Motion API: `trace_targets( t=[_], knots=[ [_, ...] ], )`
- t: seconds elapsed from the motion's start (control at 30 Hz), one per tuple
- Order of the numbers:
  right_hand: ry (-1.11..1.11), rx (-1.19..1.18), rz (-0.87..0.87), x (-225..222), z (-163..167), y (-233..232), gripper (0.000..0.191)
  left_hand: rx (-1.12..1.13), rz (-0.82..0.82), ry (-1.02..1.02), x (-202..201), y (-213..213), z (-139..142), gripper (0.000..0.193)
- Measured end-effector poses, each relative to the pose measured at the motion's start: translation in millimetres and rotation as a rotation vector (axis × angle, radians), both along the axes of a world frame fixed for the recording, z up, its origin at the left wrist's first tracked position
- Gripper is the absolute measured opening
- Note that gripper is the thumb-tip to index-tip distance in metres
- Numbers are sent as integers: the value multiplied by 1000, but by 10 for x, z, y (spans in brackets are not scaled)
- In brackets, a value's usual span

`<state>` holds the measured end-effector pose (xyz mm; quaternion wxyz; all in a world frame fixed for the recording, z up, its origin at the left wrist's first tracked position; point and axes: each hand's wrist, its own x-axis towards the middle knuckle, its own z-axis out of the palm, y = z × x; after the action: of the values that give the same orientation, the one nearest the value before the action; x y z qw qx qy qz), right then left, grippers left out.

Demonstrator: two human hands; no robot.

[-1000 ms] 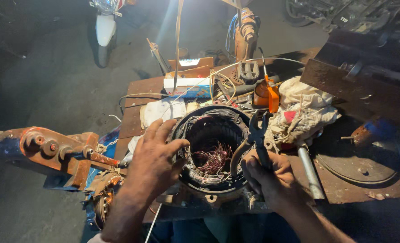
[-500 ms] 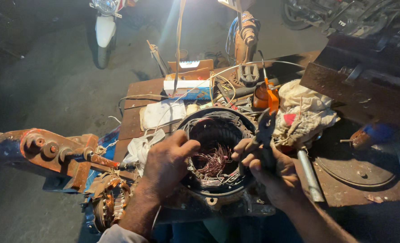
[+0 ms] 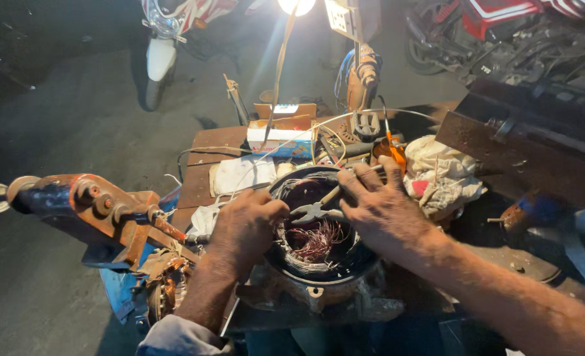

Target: The person uses pliers to pull and extract copper windings from a motor stator. After removing the windings, the person flips the stator and uses a hammer to tap and loosen remaining material, then removes a bundle of copper wire by hand.

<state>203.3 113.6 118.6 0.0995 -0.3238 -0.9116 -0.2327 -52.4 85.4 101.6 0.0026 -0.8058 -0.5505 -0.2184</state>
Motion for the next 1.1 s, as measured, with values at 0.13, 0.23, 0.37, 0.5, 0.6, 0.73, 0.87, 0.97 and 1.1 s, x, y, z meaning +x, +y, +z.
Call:
trace_targets(
  t=[0.13,0.23,0.37,0.5,0.6,0.73,0.87,0.97,1.1],
  knots=[
    [41,52,70,-182,-106,92,26,148,-105,167,45,25,37,12],
    [26,-126,99,-214,-186,151,21,183,-111,255,73,25,45,12],
    [35,-233,89,-147,-260,211,16,202,-121,258,84,37,46,13],
    [125,-132,152,-111,-305,241,19,166,-96,256,56,58,64,10],
    [130,-157,149,-126,-326,267,19,162,-92,288,55,74,88,9],
    [264,-220,264,-138,-345,304,21,178,-99,288,82,85,118,9],
    [267,-179,308,-147,-367,351,19,169,-94,313,76,81,138,9],
    [232,-244,293,-152,-380,401,20,162,-115,312,66,102,157,7],
    [230,-231,297,-153,-409,430,19,169,-124,334,62,142,185,4]
  ],
)
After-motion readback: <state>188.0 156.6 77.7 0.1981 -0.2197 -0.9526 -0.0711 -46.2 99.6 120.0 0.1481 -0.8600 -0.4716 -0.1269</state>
